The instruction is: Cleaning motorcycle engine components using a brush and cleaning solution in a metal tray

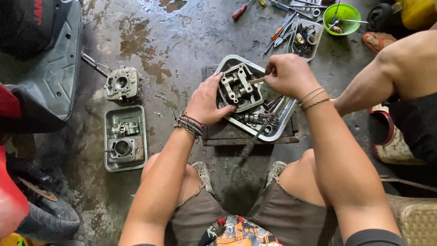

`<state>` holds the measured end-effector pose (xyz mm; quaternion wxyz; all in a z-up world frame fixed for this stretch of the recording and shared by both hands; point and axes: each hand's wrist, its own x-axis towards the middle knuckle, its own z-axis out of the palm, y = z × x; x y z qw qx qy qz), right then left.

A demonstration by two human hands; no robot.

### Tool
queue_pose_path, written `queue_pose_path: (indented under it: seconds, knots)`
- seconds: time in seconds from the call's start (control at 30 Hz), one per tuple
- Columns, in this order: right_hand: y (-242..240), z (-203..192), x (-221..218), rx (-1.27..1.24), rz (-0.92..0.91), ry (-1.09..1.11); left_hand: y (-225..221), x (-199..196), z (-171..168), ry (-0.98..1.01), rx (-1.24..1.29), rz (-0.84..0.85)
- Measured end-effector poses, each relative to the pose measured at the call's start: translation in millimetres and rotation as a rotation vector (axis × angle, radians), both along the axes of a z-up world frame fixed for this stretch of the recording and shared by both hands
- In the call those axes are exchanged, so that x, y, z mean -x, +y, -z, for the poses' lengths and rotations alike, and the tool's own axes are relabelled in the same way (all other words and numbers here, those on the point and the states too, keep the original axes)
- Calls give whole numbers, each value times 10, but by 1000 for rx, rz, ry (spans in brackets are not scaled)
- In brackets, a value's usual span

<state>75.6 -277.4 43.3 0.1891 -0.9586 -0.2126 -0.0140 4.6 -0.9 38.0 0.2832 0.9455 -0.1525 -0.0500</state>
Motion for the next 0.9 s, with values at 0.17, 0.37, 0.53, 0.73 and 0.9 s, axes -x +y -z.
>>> queue_pose_path:
  seconds: [0.17,0.37,0.53,0.73,0.9]
  knots:
    - [248,195,-21,25,-56,-53,-80,9,-41,-8,-1,-34]
    - [-41,-46,-27,171,9,-178,-64,30,60,-60,-55,-67]
    - [14,183,0,28,24,-124,-94,28,2,-79,-37,-49]
    - [-251,331,-180,147,64,-180,-120,53,-40,-53,-33,-88]
    - [-161,194,-68,-18,195,46,-120,9,49,-54,-42,-86]
